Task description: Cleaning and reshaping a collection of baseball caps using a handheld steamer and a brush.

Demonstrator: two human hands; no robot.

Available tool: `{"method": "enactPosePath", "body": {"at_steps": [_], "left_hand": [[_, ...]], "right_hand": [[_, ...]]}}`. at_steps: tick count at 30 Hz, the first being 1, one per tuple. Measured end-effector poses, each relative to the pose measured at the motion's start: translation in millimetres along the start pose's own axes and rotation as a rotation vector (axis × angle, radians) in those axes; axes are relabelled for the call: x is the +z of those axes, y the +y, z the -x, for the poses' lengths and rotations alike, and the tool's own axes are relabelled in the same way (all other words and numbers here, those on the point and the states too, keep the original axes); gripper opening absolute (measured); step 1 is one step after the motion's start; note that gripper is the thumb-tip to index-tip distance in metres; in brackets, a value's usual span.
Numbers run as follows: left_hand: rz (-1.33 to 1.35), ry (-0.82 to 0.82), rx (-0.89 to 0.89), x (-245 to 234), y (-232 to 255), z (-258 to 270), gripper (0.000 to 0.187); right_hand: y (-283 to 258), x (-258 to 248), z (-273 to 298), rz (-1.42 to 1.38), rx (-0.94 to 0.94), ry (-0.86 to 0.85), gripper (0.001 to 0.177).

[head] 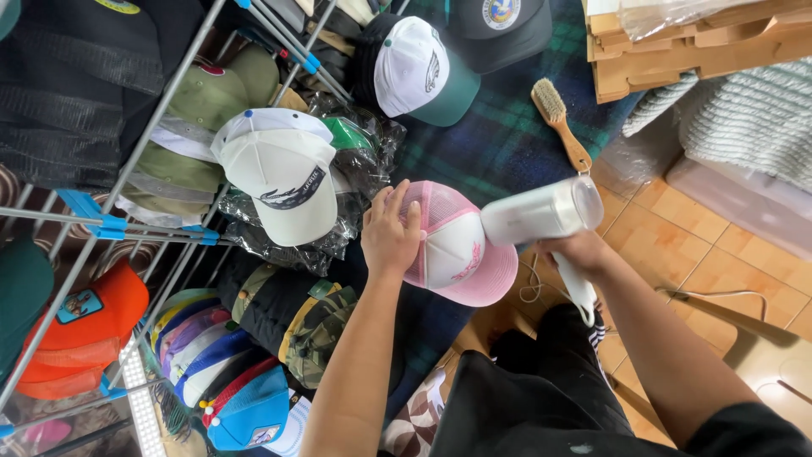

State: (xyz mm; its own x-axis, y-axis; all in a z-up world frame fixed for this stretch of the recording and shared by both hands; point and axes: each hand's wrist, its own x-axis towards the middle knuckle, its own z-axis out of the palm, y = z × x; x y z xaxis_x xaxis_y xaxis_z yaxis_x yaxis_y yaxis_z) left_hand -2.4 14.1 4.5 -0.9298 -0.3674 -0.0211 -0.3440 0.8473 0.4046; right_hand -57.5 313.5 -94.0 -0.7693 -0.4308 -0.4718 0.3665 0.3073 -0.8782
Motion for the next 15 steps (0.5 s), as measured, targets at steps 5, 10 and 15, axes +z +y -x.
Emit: {"method": "enactPosePath", "body": {"at_steps": [5,10,15], "left_hand": [[-0.001,-0.031,-0.018,-4,1,-3,0.053],[-0.017,-0.009,-0.013,0,-2,-1,0.053],[-0.014,-0.013,-0.003,-1,-1,-2,0.052]], "right_hand": [[-11,9,32,-0.045,0.093,0.039,0.031],[-8,-1,-23,-0.001,0.114,0.058,0.028],[-6,-1,-32,-0.165,0.183,0.093,0.022]]}}
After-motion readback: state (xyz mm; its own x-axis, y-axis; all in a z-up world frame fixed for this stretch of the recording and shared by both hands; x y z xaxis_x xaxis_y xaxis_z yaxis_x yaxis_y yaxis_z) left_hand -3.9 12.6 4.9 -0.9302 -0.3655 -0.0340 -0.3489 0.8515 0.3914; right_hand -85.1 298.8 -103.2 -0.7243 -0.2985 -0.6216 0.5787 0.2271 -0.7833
